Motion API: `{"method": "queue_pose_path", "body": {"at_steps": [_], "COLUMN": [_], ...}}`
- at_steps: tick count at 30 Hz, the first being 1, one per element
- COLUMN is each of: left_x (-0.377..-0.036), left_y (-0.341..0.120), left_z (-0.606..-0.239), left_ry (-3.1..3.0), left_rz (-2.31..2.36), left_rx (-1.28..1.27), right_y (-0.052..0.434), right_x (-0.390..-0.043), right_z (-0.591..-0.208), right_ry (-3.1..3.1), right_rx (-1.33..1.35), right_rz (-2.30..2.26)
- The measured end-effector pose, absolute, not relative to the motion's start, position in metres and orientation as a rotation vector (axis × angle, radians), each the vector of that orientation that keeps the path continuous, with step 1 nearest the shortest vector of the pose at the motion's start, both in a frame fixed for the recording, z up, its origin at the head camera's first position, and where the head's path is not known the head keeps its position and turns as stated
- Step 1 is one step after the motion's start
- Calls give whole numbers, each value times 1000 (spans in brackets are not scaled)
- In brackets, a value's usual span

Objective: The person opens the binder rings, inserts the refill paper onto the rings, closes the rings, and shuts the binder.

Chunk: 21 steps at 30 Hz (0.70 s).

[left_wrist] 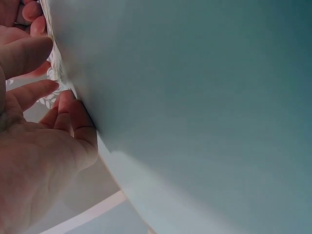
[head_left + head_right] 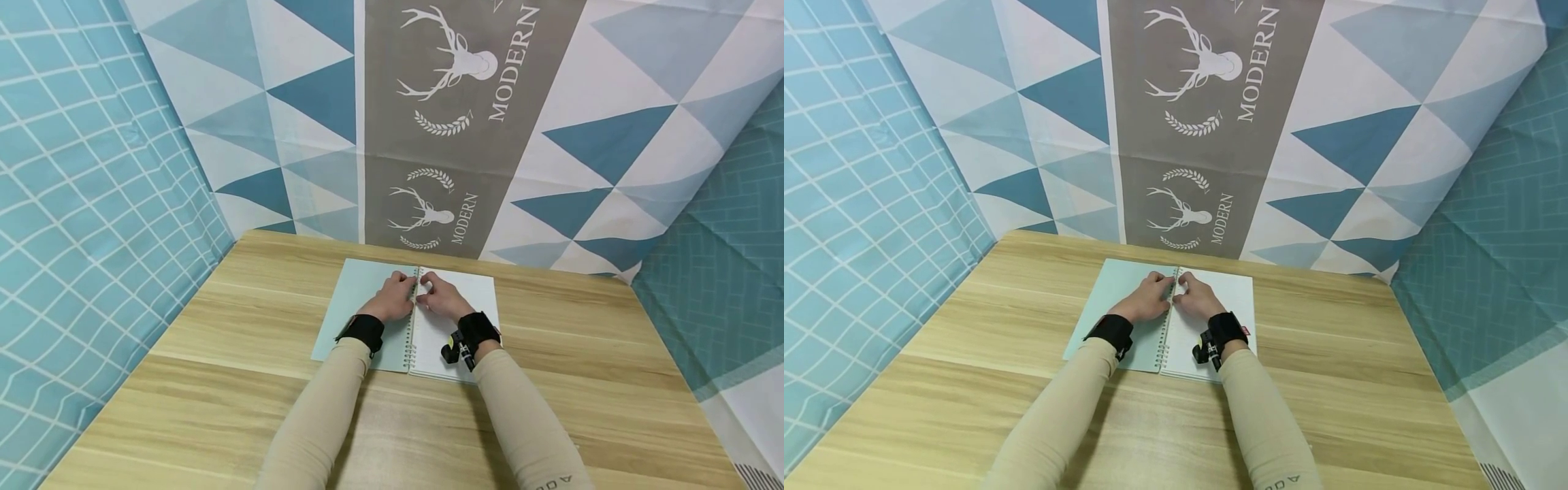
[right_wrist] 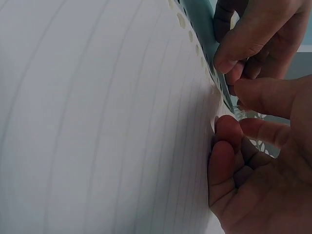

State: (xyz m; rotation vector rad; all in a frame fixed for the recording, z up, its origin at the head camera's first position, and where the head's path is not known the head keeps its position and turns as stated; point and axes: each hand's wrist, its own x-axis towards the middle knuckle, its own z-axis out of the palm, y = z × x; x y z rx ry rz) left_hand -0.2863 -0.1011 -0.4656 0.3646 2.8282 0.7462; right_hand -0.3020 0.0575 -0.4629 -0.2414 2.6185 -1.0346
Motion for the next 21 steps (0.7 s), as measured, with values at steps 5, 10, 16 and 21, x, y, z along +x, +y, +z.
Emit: {"method": "queue_pose_path", "body": {"at_steps": [5, 10, 16, 21], "left_x": [-286, -285, -285, -285], "left_y": [-101, -103, -103, -103], "left_z": [-465, -463, -463, -464], "left_ry": [2842, 2849, 2848, 2831], "left_rz": [717, 707, 710, 727], "left_rx": [405, 437, 441, 425], "right_y": [59, 61, 64, 65], "right_x": [-303, -306, -307, -303], "right_z": [-462, -462, -464, -465], "right_ry": [2618, 2593, 2535, 2528], "right_rx": [-243, -230, -198, -203], "right_rz": [-1014, -1014, -1090, -1121]}}
